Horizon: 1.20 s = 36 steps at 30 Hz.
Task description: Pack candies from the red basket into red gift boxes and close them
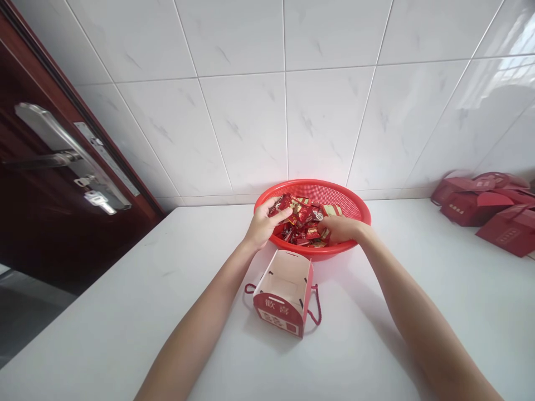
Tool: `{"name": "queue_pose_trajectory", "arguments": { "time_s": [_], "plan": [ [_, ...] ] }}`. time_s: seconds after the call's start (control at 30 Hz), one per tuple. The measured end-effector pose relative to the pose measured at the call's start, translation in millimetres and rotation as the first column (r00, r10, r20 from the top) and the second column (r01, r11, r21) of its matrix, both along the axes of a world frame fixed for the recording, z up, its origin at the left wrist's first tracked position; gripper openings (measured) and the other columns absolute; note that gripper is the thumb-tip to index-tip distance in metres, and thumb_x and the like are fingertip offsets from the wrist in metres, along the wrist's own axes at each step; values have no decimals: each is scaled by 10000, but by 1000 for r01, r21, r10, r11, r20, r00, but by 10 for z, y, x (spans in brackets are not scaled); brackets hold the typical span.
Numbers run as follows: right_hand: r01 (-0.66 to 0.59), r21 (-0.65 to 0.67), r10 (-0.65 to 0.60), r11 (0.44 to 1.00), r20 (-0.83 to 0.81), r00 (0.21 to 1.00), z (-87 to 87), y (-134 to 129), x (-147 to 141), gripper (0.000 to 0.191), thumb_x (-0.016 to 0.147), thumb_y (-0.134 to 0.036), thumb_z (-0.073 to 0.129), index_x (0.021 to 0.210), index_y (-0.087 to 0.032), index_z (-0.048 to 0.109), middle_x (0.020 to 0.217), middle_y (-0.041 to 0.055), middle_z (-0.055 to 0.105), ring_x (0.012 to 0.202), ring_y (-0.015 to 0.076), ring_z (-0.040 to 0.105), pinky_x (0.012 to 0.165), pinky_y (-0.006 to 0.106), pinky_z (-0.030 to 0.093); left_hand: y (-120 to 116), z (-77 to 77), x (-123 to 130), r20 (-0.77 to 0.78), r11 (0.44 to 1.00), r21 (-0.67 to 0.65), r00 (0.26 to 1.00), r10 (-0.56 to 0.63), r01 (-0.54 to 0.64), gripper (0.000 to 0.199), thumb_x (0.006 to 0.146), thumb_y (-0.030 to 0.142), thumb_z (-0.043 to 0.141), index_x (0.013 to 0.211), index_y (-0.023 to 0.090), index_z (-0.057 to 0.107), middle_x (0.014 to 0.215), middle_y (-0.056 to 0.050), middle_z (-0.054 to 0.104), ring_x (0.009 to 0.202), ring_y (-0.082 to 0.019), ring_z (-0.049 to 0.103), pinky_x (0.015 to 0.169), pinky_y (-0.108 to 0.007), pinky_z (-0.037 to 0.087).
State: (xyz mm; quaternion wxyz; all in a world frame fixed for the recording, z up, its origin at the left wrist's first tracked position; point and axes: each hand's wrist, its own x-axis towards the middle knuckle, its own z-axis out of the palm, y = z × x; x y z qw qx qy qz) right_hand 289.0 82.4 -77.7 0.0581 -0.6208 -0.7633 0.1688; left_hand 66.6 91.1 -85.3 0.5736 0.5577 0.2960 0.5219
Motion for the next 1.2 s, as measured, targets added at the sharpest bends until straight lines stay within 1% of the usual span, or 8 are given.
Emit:
{"name": "queue_pose_trajectory", "arguments": {
  "time_s": [0.13,0.23,0.37,0.6,0.7,0.83,0.97,1.2],
  "plan": [
    [-19,-62,2,998,-254,967,81,-10,40,235,591,-55,729,745,-224,673,779,12,662,878,264,671,809,369,533,-3,10,1,1,1000,-10,1000,-1,1,484,634,388,938,1029,178,752,1014,-62,775,968,-247,717,927,-389,566],
    [21,-56,-45,998,-482,875,100,1,78,196,666,-137,727,831,-208,649,822,16,690,883,247,690,802,359,561,1,10,-1,7,1000,-9,1000,0,1,486,630,384,939,1029,178,752,1013,-59,774,974,-248,717,933,-390,563],
    [89,-89,-126,992,-707,696,69,20,127,228,712,-241,763,882,-209,615,809,28,722,836,228,721,759,351,602,11,-1,-6,8,1000,-9,1000,0,0,474,633,378,939,1022,177,755,1007,-59,776,972,-251,719,936,-398,565],
    [189,-185,-237,964,-923,304,26,54,180,402,530,-247,921,791,-191,619,710,-11,665,666,154,646,551,257,514,7,7,4,10,1000,-3,1000,2,-2,450,629,371,941,992,179,756,987,-52,778,921,-242,726,938,-407,571],
    [199,-188,-235,962,-939,252,18,58,182,423,517,-271,931,756,-194,591,667,-34,611,650,137,617,512,237,480,2,10,4,6,1000,-2,1000,7,-7,440,633,370,938,984,176,756,989,-53,777,919,-238,725,945,-405,568],
    [189,-197,-236,962,-948,214,23,44,172,402,534,-242,928,785,-185,619,694,-27,612,675,139,627,594,273,545,2,7,-1,2,1000,3,1000,6,-6,443,643,368,935,1002,179,756,1000,-56,778,929,-245,727,945,-409,568],
    [174,-207,-243,963,-945,217,47,20,159,375,554,-181,910,826,-186,651,748,-7,645,739,161,672,699,319,595,6,4,-2,2,1000,6,1000,2,-2,450,637,375,939,999,178,757,992,-58,777,923,-245,726,938,-407,570],
    [172,-187,-224,967,-946,232,60,6,146,351,538,-175,873,823,-184,670,732,-4,659,753,169,682,687,303,597,13,-1,1,4,1000,4,1000,16,-16,492,587,380,962,986,176,758,970,-40,771,884,-213,714,915,-372,573]
  ]
}}
